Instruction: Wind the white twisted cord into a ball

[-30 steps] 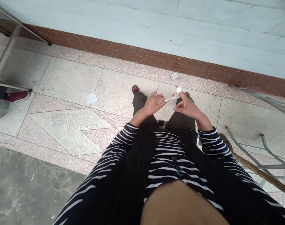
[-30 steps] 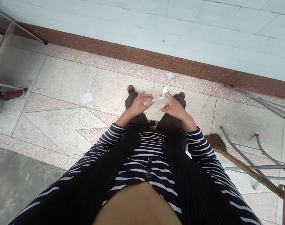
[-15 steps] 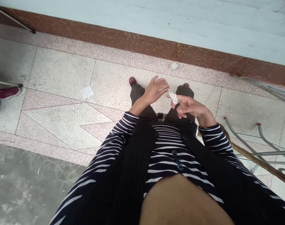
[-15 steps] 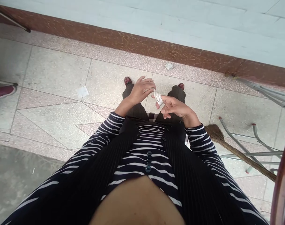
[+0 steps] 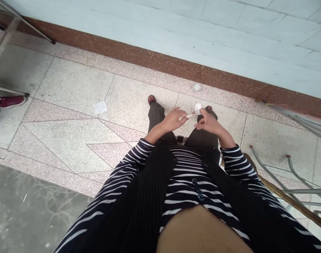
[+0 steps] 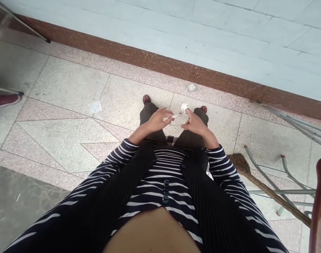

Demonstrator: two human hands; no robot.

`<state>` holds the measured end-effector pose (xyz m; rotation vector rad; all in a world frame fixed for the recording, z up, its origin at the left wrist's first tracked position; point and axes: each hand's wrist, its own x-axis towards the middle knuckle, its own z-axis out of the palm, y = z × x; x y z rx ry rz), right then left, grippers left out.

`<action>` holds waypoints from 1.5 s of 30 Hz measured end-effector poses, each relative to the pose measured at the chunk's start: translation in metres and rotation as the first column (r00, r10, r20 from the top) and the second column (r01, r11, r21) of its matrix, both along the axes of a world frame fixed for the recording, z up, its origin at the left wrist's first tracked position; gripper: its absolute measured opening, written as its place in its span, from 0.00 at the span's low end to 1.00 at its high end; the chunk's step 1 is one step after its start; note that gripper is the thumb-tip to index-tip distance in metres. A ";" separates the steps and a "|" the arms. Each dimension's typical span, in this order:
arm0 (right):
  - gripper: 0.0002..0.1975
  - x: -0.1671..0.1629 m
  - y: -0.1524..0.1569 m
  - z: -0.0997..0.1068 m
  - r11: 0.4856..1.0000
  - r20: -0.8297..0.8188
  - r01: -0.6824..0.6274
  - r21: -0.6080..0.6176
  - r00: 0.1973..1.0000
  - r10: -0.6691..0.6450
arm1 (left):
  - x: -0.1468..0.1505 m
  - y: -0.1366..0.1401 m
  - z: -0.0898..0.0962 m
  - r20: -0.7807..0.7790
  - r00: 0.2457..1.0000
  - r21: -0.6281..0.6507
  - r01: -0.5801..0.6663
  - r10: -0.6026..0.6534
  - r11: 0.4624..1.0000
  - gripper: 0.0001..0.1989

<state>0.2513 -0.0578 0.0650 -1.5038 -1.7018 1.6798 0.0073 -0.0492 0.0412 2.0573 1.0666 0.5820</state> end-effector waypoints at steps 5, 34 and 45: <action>0.44 -0.012 -0.028 -0.013 0.994 -0.047 -0.081 -0.076 0.996 0.077 | -0.002 0.016 0.010 -0.046 0.999 0.022 0.026 -0.025 0.999 0.11; 0.50 -0.013 -0.004 0.020 0.993 -0.448 0.113 0.046 0.891 -0.080 | 0.016 -0.014 -0.020 0.362 0.928 -0.539 0.127 0.093 0.833 0.19; 0.37 -0.007 -0.025 -0.008 0.997 -0.172 0.048 -0.065 0.983 -0.059 | -0.006 0.027 0.000 0.163 0.972 -0.280 -0.117 0.167 0.953 0.10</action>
